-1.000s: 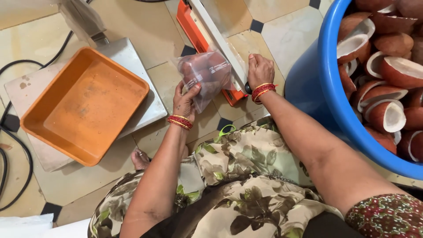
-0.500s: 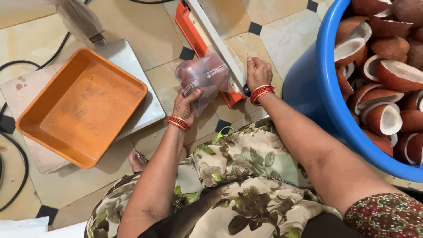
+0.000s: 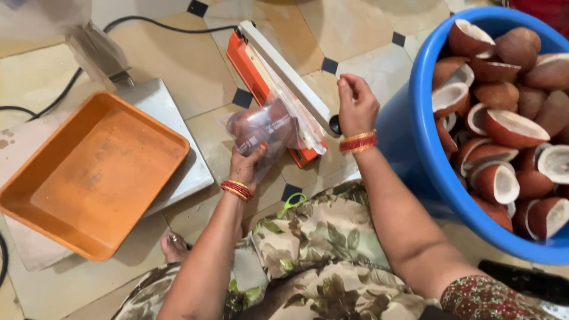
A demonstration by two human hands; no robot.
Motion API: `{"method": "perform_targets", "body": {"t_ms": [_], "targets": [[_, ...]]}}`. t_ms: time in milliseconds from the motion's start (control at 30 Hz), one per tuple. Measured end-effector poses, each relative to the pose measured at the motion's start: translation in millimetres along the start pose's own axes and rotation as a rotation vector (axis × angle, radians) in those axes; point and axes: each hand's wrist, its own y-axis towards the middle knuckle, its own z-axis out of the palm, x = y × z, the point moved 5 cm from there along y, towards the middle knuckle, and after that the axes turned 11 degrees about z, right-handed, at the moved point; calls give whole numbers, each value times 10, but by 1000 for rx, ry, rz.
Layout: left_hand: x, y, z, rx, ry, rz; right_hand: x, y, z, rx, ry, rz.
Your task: The person places coconut halves into a plastic bag by hand, weighs the bag on a scale, cuts the plastic with scissors, and seals the package using a heat sealer.
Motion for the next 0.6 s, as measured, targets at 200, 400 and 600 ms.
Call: {"method": "perform_targets", "body": {"t_ms": [200,400,600], "targets": [[-49,-18,64,-66,-6,-11,503,-1186,526,799,-430,-262],[-301,-17,250,-83,-245,-59,-1743,-2377,1229,1608,-1423,-757],[-743,-151,406,40,-309,22,-2145,-2664,1648,1636,-1299,-910]]}}
